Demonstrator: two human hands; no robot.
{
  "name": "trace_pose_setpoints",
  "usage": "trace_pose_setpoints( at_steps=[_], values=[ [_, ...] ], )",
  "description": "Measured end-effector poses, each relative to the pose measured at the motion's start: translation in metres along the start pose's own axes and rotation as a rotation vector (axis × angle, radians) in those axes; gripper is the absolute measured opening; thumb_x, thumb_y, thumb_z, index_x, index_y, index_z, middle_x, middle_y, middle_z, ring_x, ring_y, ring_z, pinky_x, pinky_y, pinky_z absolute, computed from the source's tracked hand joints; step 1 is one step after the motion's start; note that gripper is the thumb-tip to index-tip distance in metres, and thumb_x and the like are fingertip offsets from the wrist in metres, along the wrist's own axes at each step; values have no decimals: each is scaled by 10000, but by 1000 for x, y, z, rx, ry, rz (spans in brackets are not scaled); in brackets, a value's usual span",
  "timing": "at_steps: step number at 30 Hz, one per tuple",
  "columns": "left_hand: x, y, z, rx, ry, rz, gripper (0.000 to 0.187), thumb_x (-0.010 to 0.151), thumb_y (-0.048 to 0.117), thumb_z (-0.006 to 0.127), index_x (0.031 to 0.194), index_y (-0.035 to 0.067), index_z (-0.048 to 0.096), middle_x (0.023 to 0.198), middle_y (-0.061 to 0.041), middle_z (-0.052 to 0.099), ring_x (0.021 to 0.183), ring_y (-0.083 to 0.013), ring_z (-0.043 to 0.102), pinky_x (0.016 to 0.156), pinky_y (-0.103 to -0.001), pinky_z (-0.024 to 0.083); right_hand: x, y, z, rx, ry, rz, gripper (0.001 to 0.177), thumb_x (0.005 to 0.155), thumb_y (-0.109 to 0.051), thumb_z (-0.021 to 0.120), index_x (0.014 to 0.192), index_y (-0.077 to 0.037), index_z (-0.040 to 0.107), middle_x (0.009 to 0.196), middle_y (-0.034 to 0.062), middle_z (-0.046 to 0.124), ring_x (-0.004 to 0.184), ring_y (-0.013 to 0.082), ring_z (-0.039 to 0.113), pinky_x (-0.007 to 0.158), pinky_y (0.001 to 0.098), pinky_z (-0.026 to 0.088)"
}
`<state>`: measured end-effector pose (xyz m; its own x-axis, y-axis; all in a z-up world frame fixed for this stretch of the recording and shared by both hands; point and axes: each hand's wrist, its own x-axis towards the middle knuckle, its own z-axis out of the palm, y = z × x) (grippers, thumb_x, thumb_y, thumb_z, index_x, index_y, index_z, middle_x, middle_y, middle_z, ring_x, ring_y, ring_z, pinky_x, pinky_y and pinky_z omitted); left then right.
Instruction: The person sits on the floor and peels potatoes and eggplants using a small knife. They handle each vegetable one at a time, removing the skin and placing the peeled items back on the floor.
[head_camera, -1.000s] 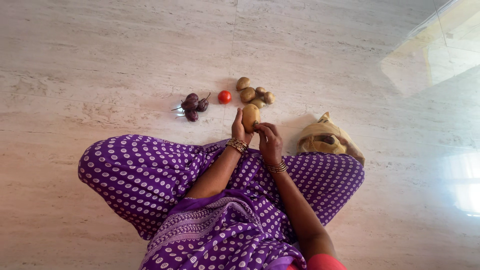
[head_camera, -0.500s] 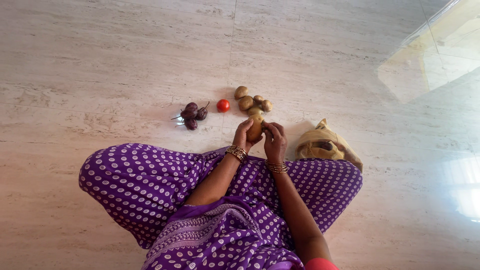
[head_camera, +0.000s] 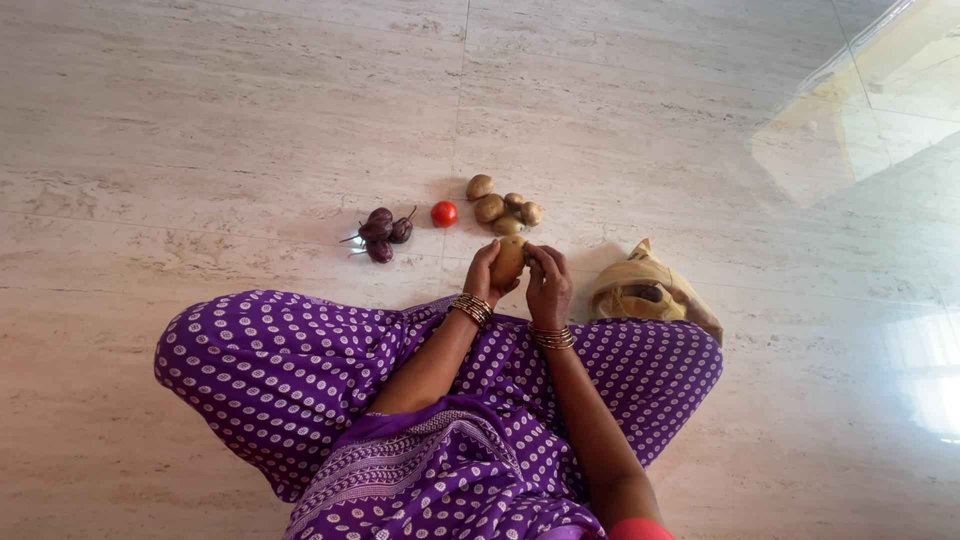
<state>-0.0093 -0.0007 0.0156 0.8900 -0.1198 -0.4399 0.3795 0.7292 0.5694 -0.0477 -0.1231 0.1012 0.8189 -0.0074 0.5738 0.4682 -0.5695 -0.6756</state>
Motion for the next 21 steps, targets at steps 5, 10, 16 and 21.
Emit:
trace_pose_setpoints(
  at_steps=[5, 10, 16, 21],
  values=[
    [-1, 5, 1, -24, -30, -2, 473, 995, 515, 565, 1212, 99, 616, 940, -63, 699, 737, -159, 688, 559, -286, 559, -5, -1, 3, -56, -13, -81, 218, 990, 3, 619, 1183, -12, 719, 1154, 117, 705, 986, 248, 721, 799, 348, 597],
    [-12, 11, 8, 67, 4, -73, 451, 974, 538, 582, 1165, 133, 635, 882, -41, 709, 664, -155, 681, 489, -245, 502, 2, 4, 0, 39, -16, 98, 220, 993, 1, 583, 1163, -25, 719, 1161, 105, 703, 918, 223, 744, 784, 333, 613],
    [-15, 12, 11, 42, -33, -55, 483, 953, 581, 606, 1131, 134, 647, 841, -30, 676, 622, -131, 650, 453, -227, 486, -5, -1, 0, -53, -29, -37, 218, 987, 5, 608, 1177, -17, 713, 1165, 112, 696, 997, 254, 714, 815, 347, 592],
    [-13, 10, 8, 29, -38, -55, 471, 943, 579, 613, 1113, 141, 654, 801, -12, 674, 576, -122, 631, 415, -218, 446, -7, -11, -2, -77, -52, -114, 225, 979, -9, 633, 1188, -26, 713, 1166, 112, 687, 997, 259, 709, 827, 349, 584]
  ],
)
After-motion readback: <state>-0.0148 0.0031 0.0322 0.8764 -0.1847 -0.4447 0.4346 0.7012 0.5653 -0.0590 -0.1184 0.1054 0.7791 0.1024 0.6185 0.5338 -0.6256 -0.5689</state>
